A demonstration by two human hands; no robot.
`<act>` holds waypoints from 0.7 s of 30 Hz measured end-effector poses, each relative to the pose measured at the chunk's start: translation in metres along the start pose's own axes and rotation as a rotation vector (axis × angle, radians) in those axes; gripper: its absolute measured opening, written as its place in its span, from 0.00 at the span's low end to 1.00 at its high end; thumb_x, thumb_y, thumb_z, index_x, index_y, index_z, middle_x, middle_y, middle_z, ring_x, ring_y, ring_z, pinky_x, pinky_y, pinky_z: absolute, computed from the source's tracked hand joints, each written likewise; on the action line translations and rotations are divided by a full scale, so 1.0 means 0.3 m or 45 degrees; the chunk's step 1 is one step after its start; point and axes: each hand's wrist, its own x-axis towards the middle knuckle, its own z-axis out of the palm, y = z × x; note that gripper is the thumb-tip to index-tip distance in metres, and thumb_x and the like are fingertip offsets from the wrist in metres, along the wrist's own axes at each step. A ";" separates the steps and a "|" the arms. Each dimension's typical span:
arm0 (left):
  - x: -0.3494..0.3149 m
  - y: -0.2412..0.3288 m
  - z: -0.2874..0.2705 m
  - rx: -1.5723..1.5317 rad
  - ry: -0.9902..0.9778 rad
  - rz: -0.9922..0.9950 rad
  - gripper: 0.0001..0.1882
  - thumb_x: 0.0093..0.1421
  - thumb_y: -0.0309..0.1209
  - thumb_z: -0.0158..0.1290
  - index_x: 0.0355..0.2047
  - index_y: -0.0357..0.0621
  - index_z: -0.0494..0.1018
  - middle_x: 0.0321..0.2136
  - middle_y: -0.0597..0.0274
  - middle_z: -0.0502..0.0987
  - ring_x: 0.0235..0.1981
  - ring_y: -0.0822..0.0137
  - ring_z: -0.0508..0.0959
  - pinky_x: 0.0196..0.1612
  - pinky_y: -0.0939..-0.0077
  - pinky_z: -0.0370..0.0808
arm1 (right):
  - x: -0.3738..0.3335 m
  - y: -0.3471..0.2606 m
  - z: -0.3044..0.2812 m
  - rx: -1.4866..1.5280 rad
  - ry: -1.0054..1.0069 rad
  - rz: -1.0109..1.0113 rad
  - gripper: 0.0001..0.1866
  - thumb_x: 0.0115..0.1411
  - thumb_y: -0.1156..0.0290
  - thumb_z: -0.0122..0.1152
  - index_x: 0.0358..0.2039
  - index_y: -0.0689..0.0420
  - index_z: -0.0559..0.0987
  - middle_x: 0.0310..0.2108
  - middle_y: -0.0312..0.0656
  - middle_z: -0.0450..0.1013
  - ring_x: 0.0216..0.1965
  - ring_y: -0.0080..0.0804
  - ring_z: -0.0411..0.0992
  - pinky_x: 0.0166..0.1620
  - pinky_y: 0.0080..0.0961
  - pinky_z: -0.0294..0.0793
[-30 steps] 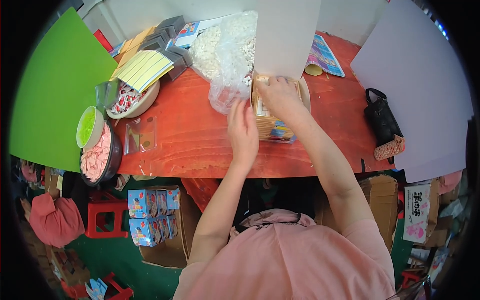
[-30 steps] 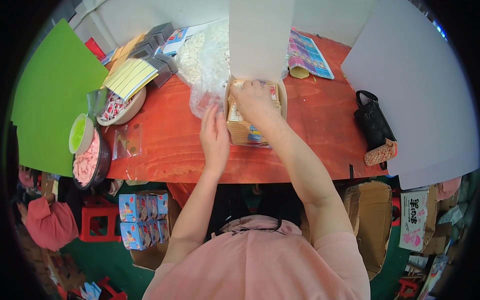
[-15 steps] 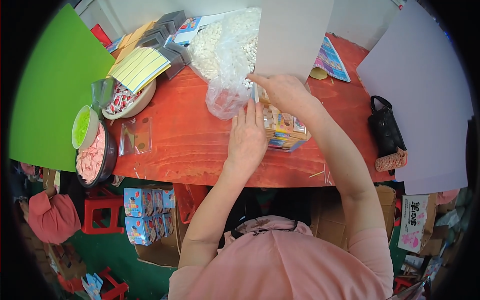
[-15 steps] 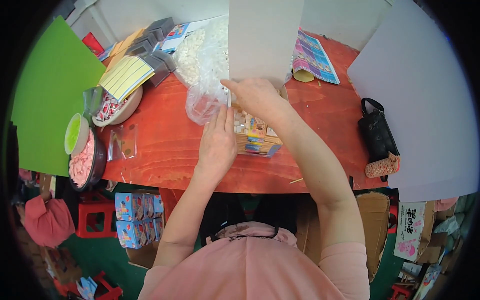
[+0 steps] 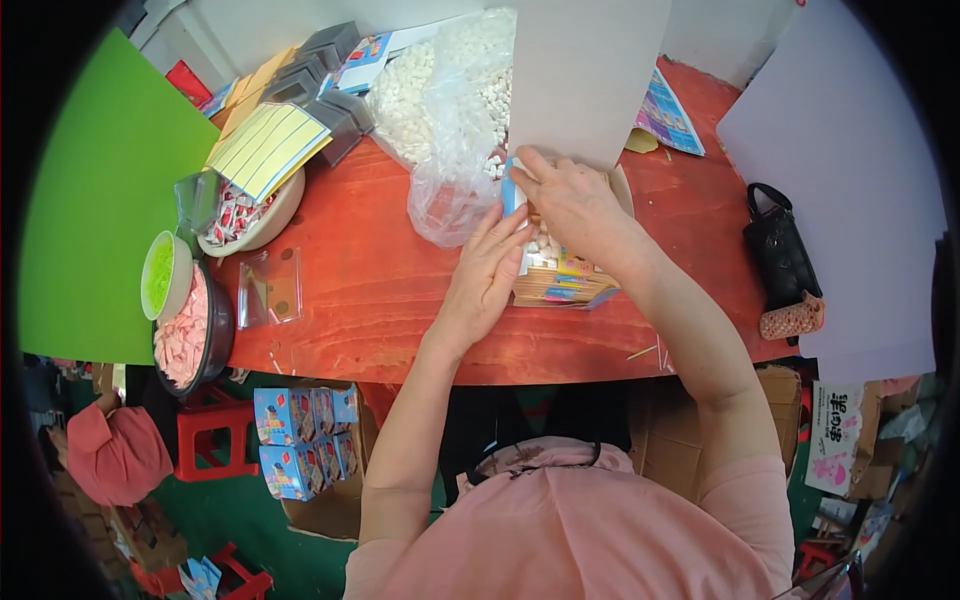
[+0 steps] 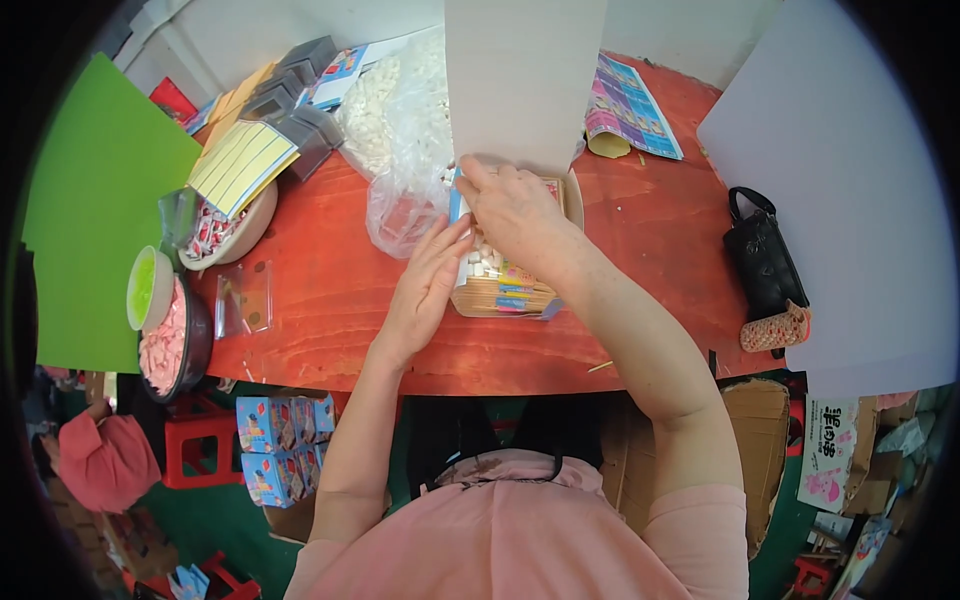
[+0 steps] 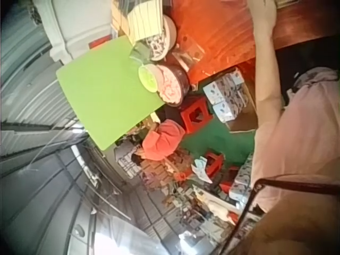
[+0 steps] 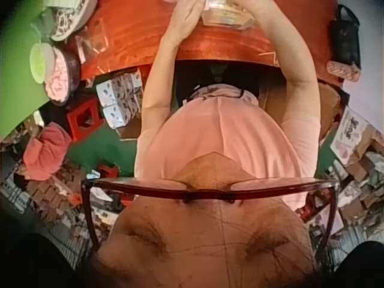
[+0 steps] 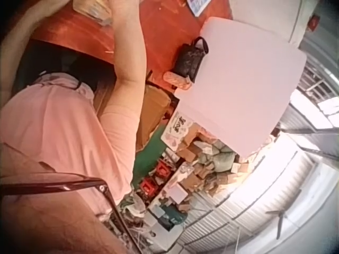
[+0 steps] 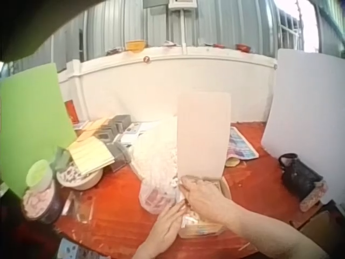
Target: Fold small toy boxes, fill them with packets of toy components, and place the finished boxes into a larger shipping container.
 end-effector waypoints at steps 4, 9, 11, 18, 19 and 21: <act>0.033 0.010 0.024 -0.206 0.254 -0.071 0.21 0.70 0.33 0.54 0.58 0.34 0.73 0.61 0.47 0.73 0.63 0.52 0.72 0.64 0.61 0.68 | 0.002 0.017 0.011 0.051 0.016 -0.025 0.31 0.56 0.74 0.63 0.63 0.58 0.71 0.57 0.40 0.68 0.46 0.42 0.76 0.48 0.39 0.80; 0.151 0.013 0.035 -0.713 0.499 -0.556 0.22 0.65 0.32 0.59 0.54 0.29 0.75 0.47 0.47 0.80 0.42 0.66 0.81 0.45 0.74 0.78 | -0.005 0.012 -0.006 0.056 0.060 -0.012 0.31 0.55 0.74 0.65 0.61 0.59 0.71 0.54 0.42 0.70 0.47 0.43 0.76 0.48 0.39 0.80; 0.190 0.022 0.019 -0.098 0.346 -0.479 0.22 0.62 0.34 0.59 0.52 0.31 0.76 0.45 0.42 0.81 0.43 0.52 0.83 0.45 0.61 0.79 | -0.001 0.006 -0.012 0.208 0.094 0.124 0.30 0.55 0.74 0.66 0.60 0.59 0.72 0.52 0.42 0.71 0.47 0.43 0.76 0.47 0.39 0.81; 0.256 0.038 -0.037 0.012 0.214 -0.661 0.23 0.62 0.34 0.53 0.53 0.31 0.76 0.37 0.32 0.81 0.39 0.38 0.82 0.44 0.51 0.78 | 0.002 0.030 0.001 0.100 0.025 -0.024 0.28 0.56 0.76 0.63 0.59 0.55 0.75 0.53 0.41 0.71 0.49 0.43 0.75 0.50 0.38 0.80; 0.252 0.018 -0.033 0.027 0.226 -0.617 0.21 0.62 0.33 0.51 0.52 0.31 0.76 0.36 0.31 0.81 0.39 0.37 0.82 0.44 0.50 0.78 | 0.005 0.024 0.001 0.101 0.000 -0.038 0.28 0.56 0.74 0.63 0.60 0.54 0.75 0.53 0.40 0.71 0.49 0.42 0.75 0.49 0.38 0.80; 0.264 0.028 -0.029 0.043 0.228 -0.569 0.20 0.63 0.31 0.49 0.52 0.32 0.76 0.35 0.31 0.80 0.39 0.36 0.82 0.44 0.48 0.77 | 0.004 0.019 0.008 0.104 -0.023 -0.041 0.28 0.56 0.73 0.63 0.60 0.54 0.75 0.52 0.40 0.71 0.49 0.42 0.75 0.49 0.37 0.80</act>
